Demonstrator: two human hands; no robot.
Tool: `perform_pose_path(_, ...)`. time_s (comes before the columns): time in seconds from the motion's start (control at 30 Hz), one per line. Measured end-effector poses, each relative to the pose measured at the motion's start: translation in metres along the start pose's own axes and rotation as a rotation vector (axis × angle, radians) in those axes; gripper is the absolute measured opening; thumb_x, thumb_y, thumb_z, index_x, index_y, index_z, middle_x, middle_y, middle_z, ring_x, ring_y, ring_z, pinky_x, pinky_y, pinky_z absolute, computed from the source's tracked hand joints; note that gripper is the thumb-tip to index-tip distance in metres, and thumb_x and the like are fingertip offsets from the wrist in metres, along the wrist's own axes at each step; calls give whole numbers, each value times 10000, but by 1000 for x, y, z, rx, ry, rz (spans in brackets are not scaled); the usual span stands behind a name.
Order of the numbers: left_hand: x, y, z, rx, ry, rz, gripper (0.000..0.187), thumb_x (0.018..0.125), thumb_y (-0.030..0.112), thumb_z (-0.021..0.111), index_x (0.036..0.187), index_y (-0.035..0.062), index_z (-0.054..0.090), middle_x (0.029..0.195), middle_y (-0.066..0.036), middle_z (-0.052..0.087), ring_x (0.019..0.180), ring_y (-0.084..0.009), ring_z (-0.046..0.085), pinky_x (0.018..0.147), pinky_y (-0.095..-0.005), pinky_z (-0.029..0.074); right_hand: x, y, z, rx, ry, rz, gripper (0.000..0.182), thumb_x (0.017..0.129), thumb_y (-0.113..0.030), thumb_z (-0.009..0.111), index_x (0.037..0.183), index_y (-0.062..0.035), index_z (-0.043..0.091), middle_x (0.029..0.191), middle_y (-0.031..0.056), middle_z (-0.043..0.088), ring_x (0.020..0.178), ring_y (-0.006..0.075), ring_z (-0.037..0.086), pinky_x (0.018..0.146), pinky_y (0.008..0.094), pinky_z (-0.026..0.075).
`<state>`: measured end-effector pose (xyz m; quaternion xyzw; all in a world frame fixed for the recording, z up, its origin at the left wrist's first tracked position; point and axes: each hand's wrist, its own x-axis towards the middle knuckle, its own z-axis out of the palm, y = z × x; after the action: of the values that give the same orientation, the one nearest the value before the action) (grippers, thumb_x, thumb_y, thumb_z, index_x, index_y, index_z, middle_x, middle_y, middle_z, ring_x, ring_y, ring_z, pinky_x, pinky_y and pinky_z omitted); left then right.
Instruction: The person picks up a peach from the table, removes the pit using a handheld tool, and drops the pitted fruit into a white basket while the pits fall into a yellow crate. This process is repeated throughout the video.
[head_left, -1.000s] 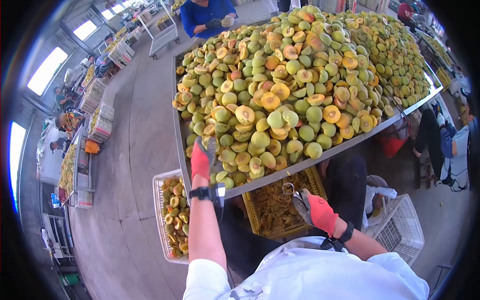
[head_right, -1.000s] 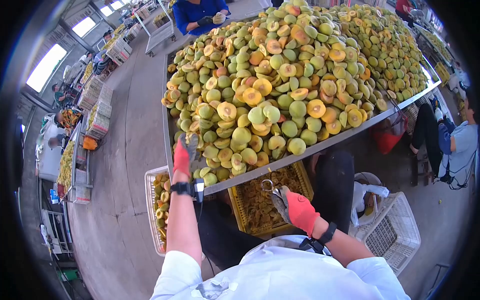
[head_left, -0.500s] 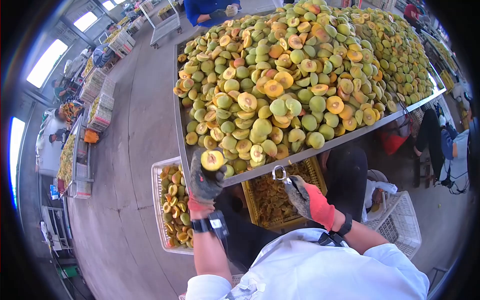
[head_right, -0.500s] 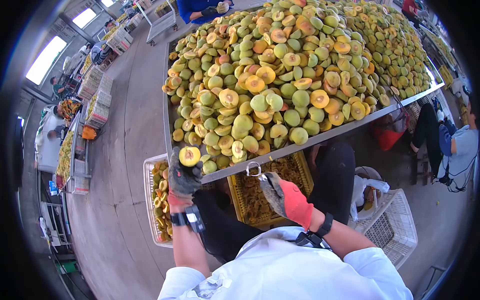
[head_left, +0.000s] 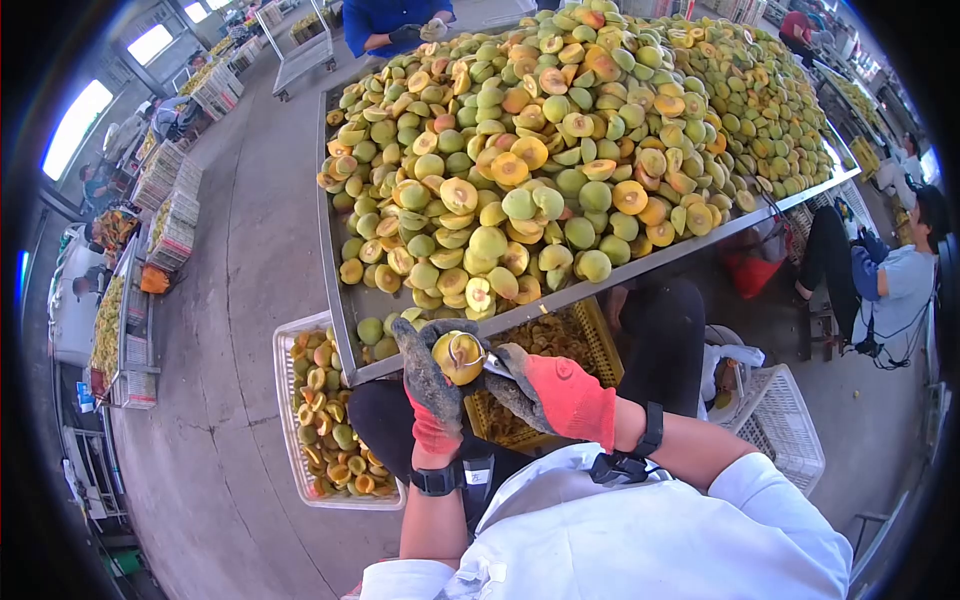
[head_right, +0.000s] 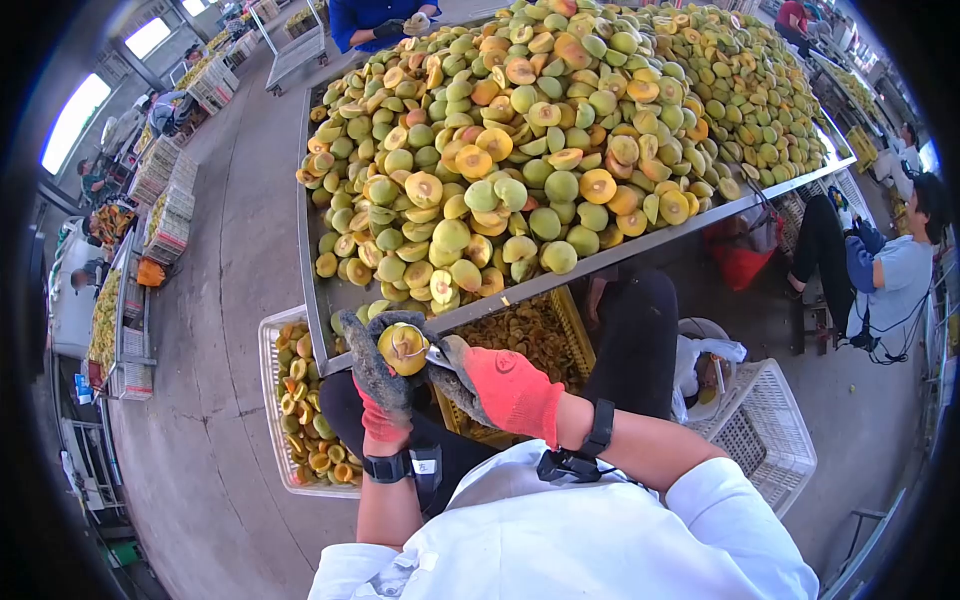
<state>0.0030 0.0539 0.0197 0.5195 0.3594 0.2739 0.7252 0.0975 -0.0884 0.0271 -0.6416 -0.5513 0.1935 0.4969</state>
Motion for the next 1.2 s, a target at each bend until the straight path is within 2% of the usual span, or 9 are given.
perform_pose_path(0.1, -4, 4, -1, -105, -26, -52, 765, 916, 658, 185, 936, 9, 590, 782, -98, 634, 686, -174, 618, 664, -274, 525, -2, -7, -4, -5, -134, 194, 241, 828, -42, 601, 1034, -22, 479, 861, 159, 598, 743, 344, 582, 611, 354, 463)
perform_pose_path(0.43, -3, 0, -14, -94, -209, -77, 679, 945, 591, 273, 896, -2, 601, 764, -94, 643, 647, -176, 630, 589, -263, 526, -12, 15, -2, -324, -192, 49, 299, 893, -159, 505, 1141, 4, 479, 770, 124, 607, 706, 288, 622, 580, 356, 477)
perform_pose_path(0.5, -4, -15, -8, -141, -28, 124, 621, 974, 522, 289, 859, 3, 610, 788, -80, 645, 708, -154, 619, 661, -254, 508, -7, 11, 11, 1000, -103, 965, 307, 940, -232, 461, 1152, -10, 479, 760, 76, 600, 660, 201, 599, 579, 317, 474)
perform_pose_path(0.6, -8, -22, -8, -109, 19, 201, 583, 992, 471, 293, 859, 2, 611, 819, -73, 644, 752, -138, 605, 710, -250, 481, -4, -8, 7, 1061, -86, 1003, 419, 981, -409, 395, 928, -51, 607, 860, 0, 614, 704, 73, 557, 590, 258, 439)
perform_pose_path(0.7, -11, -15, -6, -95, -29, 175, 581, 996, 464, 288, 883, -6, 610, 826, -74, 642, 739, -138, 600, 708, -246, 472, -13, 5, 7, 359, -255, 623, 353, 984, -358, 413, 955, -46, 574, 826, 21, 609, 693, 101, 553, 592, 271, 432)
perform_pose_path(0.9, -10, -25, -3, -136, -22, 349, 651, 967, 528, 317, 903, -48, 612, 829, -82, 641, 727, -155, 602, 680, -267, 484, -21, 3, 24, 406, -56, 232, 185, 965, -220, 485, 1002, -40, 497, 798, 21, 546, 670, 120, 474, 607, 297, 425)
perform_pose_path(1.03, -6, -33, -4, -8, 20, 465, 702, 939, 585, 313, 955, -61, 589, 851, -124, 636, 720, -188, 614, 681, -292, 508, -20, 3, 24, 482, -131, 384, 371, 984, -390, 395, 999, -75, 590, 849, 7, 613, 706, 98, 558, 597, 235, 452)
perform_pose_path(1.1, -7, -32, -5, 271, 39, 643, 713, 929, 598, 327, 1000, -64, 582, 853, -122, 638, 721, -181, 615, 667, -292, 510, -23, 9, 28, 1019, -192, 762, 420, 970, -445, 402, 993, -76, 600, 848, 14, 612, 709, 89, 551, 595, 245, 452)
perform_pose_path(1.2, -5, -34, -5, 161, -30, 562, 704, 933, 588, 327, 990, -65, 585, 843, -129, 639, 718, -193, 620, 654, -291, 515, -26, 12, 25, 405, -192, 353, 323, 956, -393, 471, 1003, -91, 572, 833, 15, 605, 708, 81, 539, 586, 242, 441)
